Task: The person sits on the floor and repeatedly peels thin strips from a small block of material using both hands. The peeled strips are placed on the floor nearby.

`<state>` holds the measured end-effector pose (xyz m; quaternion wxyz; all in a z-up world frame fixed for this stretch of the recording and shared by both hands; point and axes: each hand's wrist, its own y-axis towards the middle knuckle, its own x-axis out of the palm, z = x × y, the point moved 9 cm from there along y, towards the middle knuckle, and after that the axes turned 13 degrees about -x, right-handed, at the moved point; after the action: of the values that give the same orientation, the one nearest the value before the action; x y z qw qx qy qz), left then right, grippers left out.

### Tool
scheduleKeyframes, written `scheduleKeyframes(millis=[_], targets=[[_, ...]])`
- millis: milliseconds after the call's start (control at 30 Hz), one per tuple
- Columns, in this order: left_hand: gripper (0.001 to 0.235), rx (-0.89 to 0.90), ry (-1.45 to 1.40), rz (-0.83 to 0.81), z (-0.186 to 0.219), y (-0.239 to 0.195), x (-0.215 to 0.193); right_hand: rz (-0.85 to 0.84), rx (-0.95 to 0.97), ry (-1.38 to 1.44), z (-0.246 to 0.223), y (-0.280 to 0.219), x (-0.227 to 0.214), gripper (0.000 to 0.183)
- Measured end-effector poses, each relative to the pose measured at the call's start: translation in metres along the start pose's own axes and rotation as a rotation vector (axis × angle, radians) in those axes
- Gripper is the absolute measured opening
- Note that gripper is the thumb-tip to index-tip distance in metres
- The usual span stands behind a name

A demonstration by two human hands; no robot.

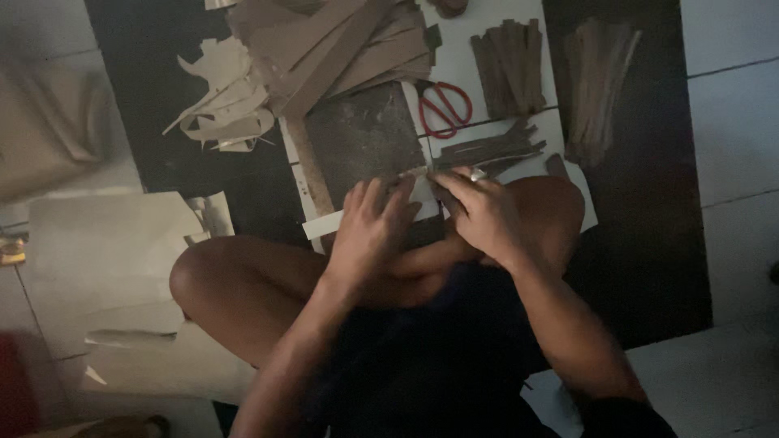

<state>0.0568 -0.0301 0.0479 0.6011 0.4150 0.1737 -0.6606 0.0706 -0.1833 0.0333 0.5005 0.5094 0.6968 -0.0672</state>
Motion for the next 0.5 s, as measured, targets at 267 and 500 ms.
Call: scheduleKeyframes(millis=[267, 500], targets=[[0.028, -0.059, -0.124, -0.169, -0.015, 0.0, 0.008, -0.101, -0.031, 0.035, -0.003, 0.004, 0.001, 0.026], [0.035, 0.024, -0.093, -0.149, -0.012, 0.0, 0.007, -0.112, -0.06, 0.041, -0.002, 0.008, 0.0, 0.022]])
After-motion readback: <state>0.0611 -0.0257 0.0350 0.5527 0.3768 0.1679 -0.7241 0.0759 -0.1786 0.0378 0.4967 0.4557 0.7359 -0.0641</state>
